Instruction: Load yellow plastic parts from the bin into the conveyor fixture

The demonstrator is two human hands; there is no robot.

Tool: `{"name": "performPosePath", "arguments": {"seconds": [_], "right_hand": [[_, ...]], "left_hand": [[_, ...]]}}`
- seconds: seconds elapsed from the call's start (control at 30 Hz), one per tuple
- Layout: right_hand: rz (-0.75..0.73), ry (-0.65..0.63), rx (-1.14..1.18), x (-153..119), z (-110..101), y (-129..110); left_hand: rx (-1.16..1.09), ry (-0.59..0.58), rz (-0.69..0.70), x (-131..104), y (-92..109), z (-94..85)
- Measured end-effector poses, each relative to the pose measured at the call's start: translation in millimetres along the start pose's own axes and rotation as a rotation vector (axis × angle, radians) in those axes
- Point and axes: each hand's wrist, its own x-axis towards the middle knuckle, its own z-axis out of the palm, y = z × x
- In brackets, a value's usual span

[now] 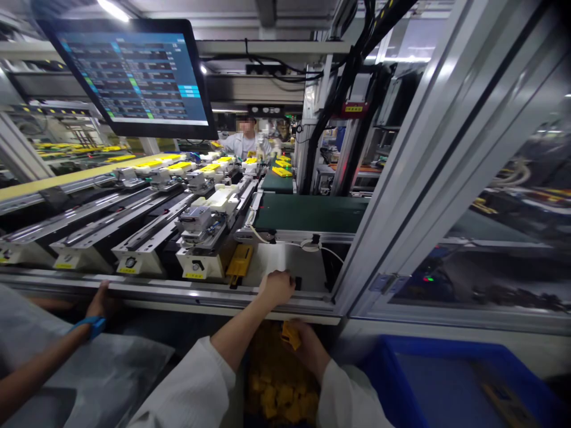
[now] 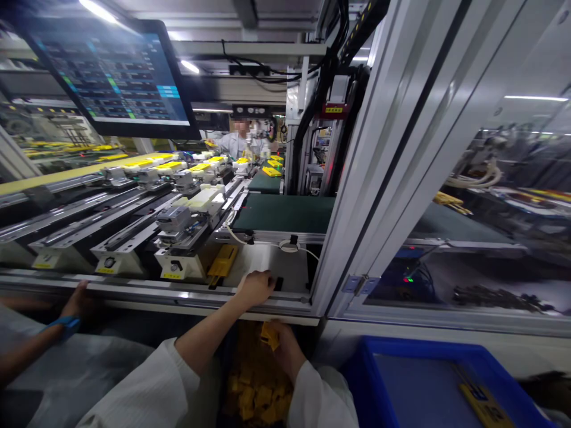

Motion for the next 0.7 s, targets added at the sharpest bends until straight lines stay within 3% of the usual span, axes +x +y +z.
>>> {"name": "performPosePath", "arguments": {"seconds": [0.37, 0.7], "right_hand": [[-0.074, 0.009, -0.092, -4, 7, -2], [-0.024, 0.070, -0.090, 7, -1, 8]], "left_hand": [[-0.014, 0.024, 0.009, 1, -2, 3.0], [-0.012, 0.019, -0.010, 1, -1, 3.4]]}}
